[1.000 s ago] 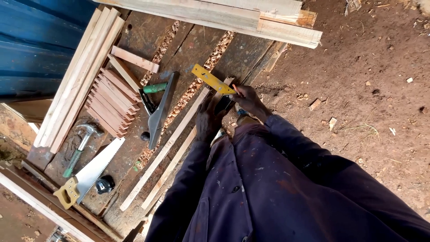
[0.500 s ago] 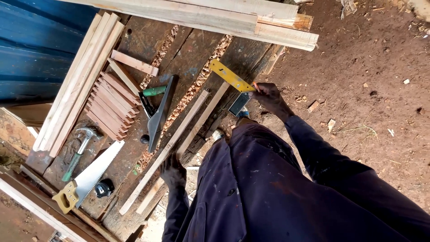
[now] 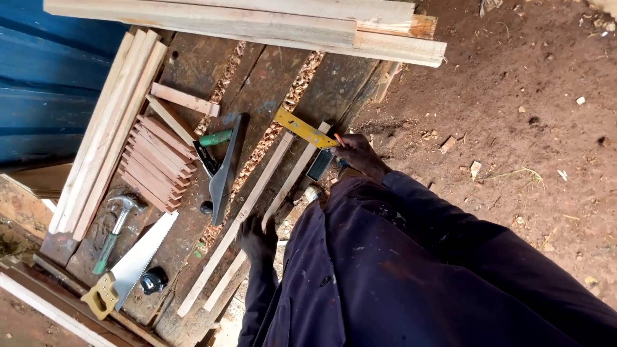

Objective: Marking wooden slats with a try square and pencil for precise cutting or assembly.

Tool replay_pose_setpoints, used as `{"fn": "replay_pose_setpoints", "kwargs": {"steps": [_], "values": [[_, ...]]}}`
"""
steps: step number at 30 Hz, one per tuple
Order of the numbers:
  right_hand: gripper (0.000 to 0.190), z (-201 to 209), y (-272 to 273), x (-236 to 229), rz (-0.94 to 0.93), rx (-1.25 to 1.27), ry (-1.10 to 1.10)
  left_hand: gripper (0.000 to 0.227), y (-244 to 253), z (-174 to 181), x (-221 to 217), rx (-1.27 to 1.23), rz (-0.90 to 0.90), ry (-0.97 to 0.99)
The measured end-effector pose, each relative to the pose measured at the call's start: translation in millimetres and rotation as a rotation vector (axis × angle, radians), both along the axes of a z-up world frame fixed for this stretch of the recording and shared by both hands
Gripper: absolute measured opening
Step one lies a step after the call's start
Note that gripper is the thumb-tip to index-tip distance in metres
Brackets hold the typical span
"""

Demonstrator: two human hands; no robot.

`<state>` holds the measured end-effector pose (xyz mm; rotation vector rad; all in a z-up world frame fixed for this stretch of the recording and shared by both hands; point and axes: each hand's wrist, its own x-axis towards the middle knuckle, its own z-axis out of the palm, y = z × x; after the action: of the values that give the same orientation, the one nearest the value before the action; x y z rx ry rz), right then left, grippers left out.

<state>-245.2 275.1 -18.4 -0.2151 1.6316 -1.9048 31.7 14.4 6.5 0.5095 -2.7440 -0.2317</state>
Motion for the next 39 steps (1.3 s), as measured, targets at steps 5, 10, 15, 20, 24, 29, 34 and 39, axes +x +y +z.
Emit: {"fn": "replay_pose_setpoints", "kwargs": {"steps": [5,10,15,20,24,29,34,39], "values": [[0.010,9,-10,5,-0.019,0.035,-0.007,0.042,44,25,-129,0.244,-0.203,-0.029],[0.010,-66,-16,7,-0.060,0.057,-0.032,0.064,80,35,-193,0.406,-0.392,-0.148],[0.006,-45,-15,5,-0.096,0.040,-0.014,0.068,86,22,-200,0.296,-0.393,-0.262],[0.007,-44,-14,6,-0.102,0.034,-0.020,0.066,87,18,-200,0.302,-0.396,-0.234],[0.006,-30,-13,4,-0.086,0.048,-0.014,0.066,85,11,-198,0.301,-0.383,-0.279],[0.006,-40,-12,5,-0.083,0.041,-0.015,0.064,84,-2,-197,0.309,-0.366,-0.264],[0.006,-13,-12,3,-0.078,0.052,-0.018,0.064,87,2,-198,0.301,-0.357,-0.269],[0.008,-30,-6,4,-0.119,0.133,0.048,0.065,87,0,-198,0.257,-0.361,-0.237]]}}
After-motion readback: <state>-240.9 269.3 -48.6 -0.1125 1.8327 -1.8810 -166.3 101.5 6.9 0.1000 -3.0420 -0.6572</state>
